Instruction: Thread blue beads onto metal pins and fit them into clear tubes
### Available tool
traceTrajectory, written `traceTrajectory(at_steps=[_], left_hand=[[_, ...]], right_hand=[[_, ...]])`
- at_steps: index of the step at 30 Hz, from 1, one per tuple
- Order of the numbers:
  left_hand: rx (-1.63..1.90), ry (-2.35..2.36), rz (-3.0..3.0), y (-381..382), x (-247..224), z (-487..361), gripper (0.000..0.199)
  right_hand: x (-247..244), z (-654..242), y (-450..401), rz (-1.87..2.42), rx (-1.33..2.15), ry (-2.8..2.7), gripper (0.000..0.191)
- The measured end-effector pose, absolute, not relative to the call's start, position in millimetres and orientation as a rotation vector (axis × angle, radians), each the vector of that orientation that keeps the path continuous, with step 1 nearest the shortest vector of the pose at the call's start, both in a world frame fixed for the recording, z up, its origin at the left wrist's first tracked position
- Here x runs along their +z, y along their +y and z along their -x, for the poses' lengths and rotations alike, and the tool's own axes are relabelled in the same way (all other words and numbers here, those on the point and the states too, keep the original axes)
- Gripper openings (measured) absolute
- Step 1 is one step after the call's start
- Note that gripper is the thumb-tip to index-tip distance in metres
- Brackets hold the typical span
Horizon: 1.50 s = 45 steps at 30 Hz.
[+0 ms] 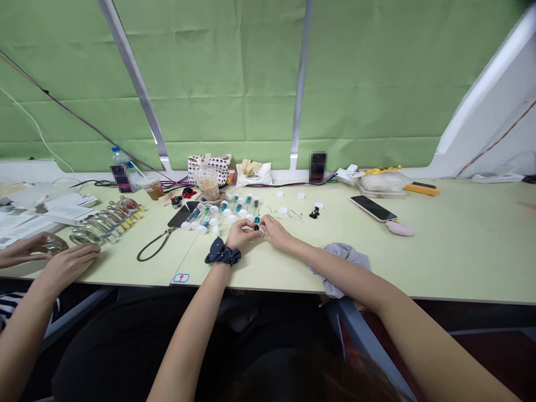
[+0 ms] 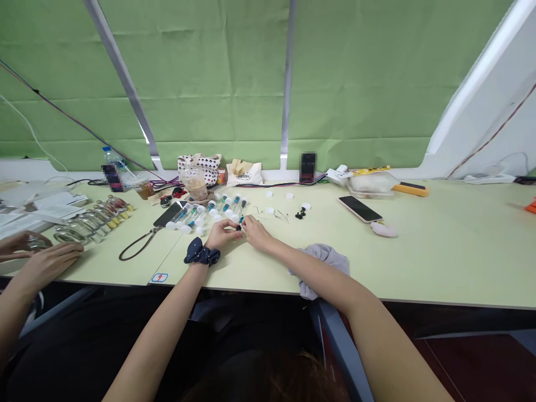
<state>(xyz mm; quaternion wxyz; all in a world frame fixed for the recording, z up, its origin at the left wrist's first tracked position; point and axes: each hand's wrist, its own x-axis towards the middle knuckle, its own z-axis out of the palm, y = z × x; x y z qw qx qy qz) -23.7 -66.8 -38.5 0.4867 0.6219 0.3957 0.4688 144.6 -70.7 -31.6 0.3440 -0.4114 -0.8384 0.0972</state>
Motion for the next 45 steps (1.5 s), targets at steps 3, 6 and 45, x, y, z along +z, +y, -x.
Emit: traceTrajectory(at_steps=[3, 6, 45], left_hand=[[1.129, 0.950, -1.523, -66.7, -38.2, 24.0, 0.043], [1.107, 0.938, -1.533, -66.6, -38.4, 24.7, 0.045], [1.240, 0.888, -1.532, -60.5, -45.8, 27.5, 0.039]], right_hand=[[-31.3, -145.0, -70.6, 1.050, 0.241, -2.184, 0.009], [-29.2, -146.5, -71.3, 1.076, 0.223, -2.189, 0.008], [-31.9, -160.7, -60.5, 1.104, 0.846, -1.829, 0.022]])
